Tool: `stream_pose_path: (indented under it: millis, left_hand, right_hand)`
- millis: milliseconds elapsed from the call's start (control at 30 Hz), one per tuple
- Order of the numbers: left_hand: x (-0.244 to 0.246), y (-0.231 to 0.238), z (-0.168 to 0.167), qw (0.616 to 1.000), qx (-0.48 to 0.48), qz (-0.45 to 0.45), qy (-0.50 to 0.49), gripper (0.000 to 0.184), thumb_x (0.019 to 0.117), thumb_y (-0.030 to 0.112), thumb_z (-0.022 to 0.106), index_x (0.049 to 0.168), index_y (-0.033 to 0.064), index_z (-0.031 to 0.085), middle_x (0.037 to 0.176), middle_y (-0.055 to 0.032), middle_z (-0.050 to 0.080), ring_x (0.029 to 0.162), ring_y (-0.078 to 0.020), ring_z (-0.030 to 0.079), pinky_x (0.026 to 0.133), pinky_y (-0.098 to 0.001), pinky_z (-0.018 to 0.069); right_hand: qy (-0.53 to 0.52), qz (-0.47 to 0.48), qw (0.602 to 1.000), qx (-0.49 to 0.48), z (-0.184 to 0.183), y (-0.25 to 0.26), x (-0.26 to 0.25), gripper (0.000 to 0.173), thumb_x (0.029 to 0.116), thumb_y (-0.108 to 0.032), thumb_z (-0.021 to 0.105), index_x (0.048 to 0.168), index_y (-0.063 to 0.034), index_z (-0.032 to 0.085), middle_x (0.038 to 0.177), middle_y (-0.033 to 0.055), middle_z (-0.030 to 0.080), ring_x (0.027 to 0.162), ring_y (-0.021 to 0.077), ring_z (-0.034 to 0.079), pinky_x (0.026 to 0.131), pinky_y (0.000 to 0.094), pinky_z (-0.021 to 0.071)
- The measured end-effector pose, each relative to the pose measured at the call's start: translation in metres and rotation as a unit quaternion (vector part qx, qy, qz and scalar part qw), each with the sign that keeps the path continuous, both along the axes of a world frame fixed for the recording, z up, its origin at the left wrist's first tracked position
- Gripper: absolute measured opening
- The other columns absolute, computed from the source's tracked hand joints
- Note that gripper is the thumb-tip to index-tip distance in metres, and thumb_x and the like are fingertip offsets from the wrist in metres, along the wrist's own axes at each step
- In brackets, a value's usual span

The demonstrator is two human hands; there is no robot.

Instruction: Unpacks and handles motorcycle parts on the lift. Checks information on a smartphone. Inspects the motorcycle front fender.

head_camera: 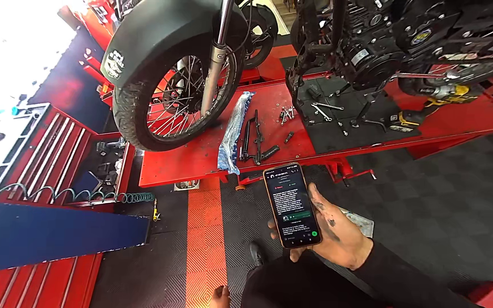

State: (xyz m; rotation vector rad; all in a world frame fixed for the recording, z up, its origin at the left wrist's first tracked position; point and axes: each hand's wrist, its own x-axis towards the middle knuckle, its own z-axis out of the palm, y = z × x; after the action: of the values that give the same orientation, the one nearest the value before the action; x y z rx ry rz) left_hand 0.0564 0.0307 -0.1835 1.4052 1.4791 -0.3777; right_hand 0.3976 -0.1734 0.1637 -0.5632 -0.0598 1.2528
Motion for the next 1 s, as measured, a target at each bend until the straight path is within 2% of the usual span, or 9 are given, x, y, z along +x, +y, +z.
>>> stream_pose_path:
  millis: [633,1000]
  left_hand:
    - [-0.003,-0.0051,0.0036,1.0,0.0,0.004,-0.016,0.04,0.1072,0.027,0.055,0.131,-0.0052,0.061,0.114,-0.0243,0.072,0.098,-0.0362,0.072,0.088,-0.0555,0.0571]
    - [-0.0041,-0.0023,-0.0022,1.0,0.012,-0.01,-0.014,0.041,0.1069,0.029,0.055,0.129,-0.0038,0.063,0.111,-0.0222,0.072,0.093,-0.0339,0.072,0.085,-0.0538,0.058]
  right_hand:
    - [-0.005,0.007,1.0,0.016,0.0012,-0.0035,-0.0031,0.082,0.0962,-0.079,0.028,0.145,-0.0186,0.052,0.135,0.0296,0.058,0.118,0.0468,0.063,0.084,0.0588,0.0593]
    - [-0.014,0.007,1.0,0.015,0.0024,-0.0032,-0.0024,0.083,0.0959,-0.08,0.027,0.145,-0.0179,0.052,0.135,0.0299,0.058,0.118,0.0472,0.062,0.084,0.0592,0.0591]
